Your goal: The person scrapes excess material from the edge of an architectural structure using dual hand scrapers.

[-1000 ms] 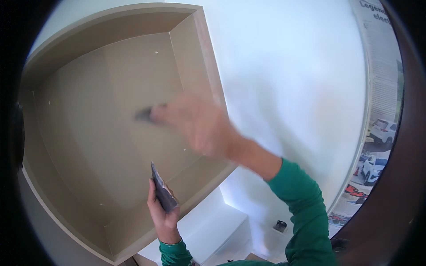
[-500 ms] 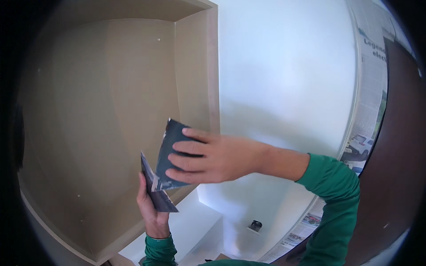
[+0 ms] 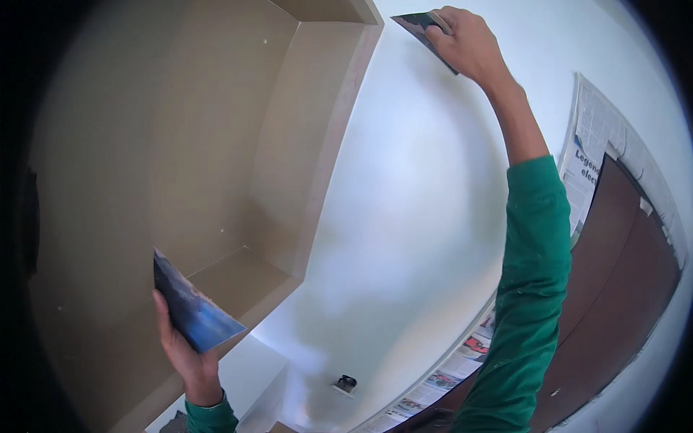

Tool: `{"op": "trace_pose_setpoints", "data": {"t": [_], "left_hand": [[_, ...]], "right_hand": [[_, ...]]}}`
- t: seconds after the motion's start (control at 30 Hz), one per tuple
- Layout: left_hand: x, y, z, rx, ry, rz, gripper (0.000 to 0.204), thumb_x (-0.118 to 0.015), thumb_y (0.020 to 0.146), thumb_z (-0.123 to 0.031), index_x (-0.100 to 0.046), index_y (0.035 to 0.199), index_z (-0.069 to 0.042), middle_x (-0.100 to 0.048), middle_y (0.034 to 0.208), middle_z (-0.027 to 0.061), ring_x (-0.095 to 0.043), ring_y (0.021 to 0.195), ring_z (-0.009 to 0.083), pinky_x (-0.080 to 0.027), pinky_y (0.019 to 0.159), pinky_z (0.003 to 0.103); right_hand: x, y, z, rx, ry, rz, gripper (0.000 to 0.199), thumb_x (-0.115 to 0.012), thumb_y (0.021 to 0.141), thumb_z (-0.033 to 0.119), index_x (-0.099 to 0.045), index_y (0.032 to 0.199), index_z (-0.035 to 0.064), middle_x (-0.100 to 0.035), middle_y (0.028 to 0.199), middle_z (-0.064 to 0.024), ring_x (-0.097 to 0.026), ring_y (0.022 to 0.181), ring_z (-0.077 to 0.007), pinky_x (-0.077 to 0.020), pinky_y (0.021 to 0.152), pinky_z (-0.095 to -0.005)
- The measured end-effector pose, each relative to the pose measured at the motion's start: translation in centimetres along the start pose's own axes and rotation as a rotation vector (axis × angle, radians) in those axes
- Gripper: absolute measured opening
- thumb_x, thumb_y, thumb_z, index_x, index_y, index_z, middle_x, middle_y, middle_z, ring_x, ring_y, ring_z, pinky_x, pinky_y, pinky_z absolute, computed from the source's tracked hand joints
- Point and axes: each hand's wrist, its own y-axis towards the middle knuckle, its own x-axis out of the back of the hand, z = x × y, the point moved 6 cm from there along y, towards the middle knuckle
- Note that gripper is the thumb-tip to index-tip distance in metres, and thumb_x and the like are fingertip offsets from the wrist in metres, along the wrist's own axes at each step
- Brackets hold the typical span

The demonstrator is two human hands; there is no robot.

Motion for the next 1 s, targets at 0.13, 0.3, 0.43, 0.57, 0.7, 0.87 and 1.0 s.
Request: {"op": "trace_pose_setpoints", "data": {"t": [0.13, 0.3, 0.43, 0.57, 0.7, 0.87, 1.0], "left_hand": [[0.8, 0.2, 0.0, -0.017, 0.035, -0.107, 0.040, -0.058, 0.102, -0.041, -0.061, 0.122, -0.007, -0.067, 0.104, 0.0066, -0.065, 0.093, 0.0168, -0.053, 0.081, 0.032], [1.5, 0.3, 0.0, -0.057, 0.074, -0.179, 0.040, -0.058, 0.102, -0.042, -0.058, 0.120, -0.006, -0.065, 0.102, 0.0079, -0.065, 0.090, 0.0165, -0.054, 0.078, 0.032], [1.5, 0.4, 0.1, -0.056, 0.087, -0.174, 0.041, -0.058, 0.102, -0.043, -0.057, 0.119, -0.006, -0.064, 0.102, 0.0086, -0.065, 0.090, 0.0165, -0.054, 0.076, 0.032], [1.4, 0.4, 0.4, -0.007, 0.071, -0.125, 0.042, -0.058, 0.102, -0.043, -0.056, 0.121, -0.006, -0.064, 0.101, 0.0085, -0.065, 0.089, 0.0170, -0.054, 0.076, 0.032], [1.5, 0.3, 0.3, -0.024, 0.064, -0.207, 0.042, -0.057, 0.102, -0.043, -0.057, 0.121, -0.005, -0.064, 0.101, 0.0079, -0.065, 0.089, 0.0172, -0.054, 0.077, 0.031], [2.3, 0.3, 0.2, -0.056, 0.077, -0.271, 0.043, -0.056, 0.102, -0.043, -0.058, 0.120, -0.005, -0.064, 0.099, 0.0078, -0.065, 0.087, 0.0171, -0.054, 0.076, 0.031], [2.3, 0.4, 0.4, -0.020, 0.068, -0.230, 0.043, -0.056, 0.102, -0.044, -0.058, 0.120, -0.004, -0.065, 0.097, 0.0084, -0.066, 0.084, 0.0172, -0.055, 0.074, 0.031]], "right_hand": [[-0.8, 2.7, 3.4, 0.417, -0.241, -0.039, 0.011, -0.058, 0.088, 0.007, -0.067, 0.092, 0.0018, -0.066, 0.090, -0.0154, -0.064, 0.086, -0.0314, -0.0549, 0.069, -0.0408], [-2.5, 3.9, 5.5, 0.353, -0.317, 0.075, 0.020, -0.059, 0.081, 0.007, -0.075, 0.093, 0.0032, -0.069, 0.100, -0.0159, -0.064, 0.099, -0.0342, -0.0548, 0.087, -0.0443], [-3.6, 4.2, 5.9, 0.398, -0.394, 0.090, 0.022, -0.059, 0.082, 0.006, -0.075, 0.097, 0.0027, -0.070, 0.099, -0.0145, -0.064, 0.098, -0.0335, -0.0554, 0.086, -0.0435], [-4.3, 4.1, 5.3, 0.414, -0.423, 0.098, 0.022, -0.059, 0.082, 0.006, -0.075, 0.096, 0.0020, -0.070, 0.099, -0.0134, -0.065, 0.098, -0.0321, -0.0559, 0.086, -0.0429], [-4.9, 3.5, 5.9, 0.465, -0.460, 0.134, 0.021, -0.059, 0.083, 0.008, -0.076, 0.096, 0.0027, -0.070, 0.100, -0.0134, -0.064, 0.099, -0.0310, -0.0559, 0.086, -0.0416], [-6.0, 1.0, 8.5, 0.525, -0.495, 0.217, 0.022, -0.061, 0.084, 0.009, -0.075, 0.101, 0.0041, -0.070, 0.102, -0.0112, -0.064, 0.099, -0.0275, -0.0558, 0.086, -0.0389], [-7.5, -1.5, 8.7, 0.632, -0.469, 0.178, 0.025, -0.066, 0.082, 0.007, -0.075, 0.105, 0.0079, -0.066, 0.097, -0.0029, -0.062, 0.097, -0.0225, -0.0576, 0.080, -0.0383]]}}
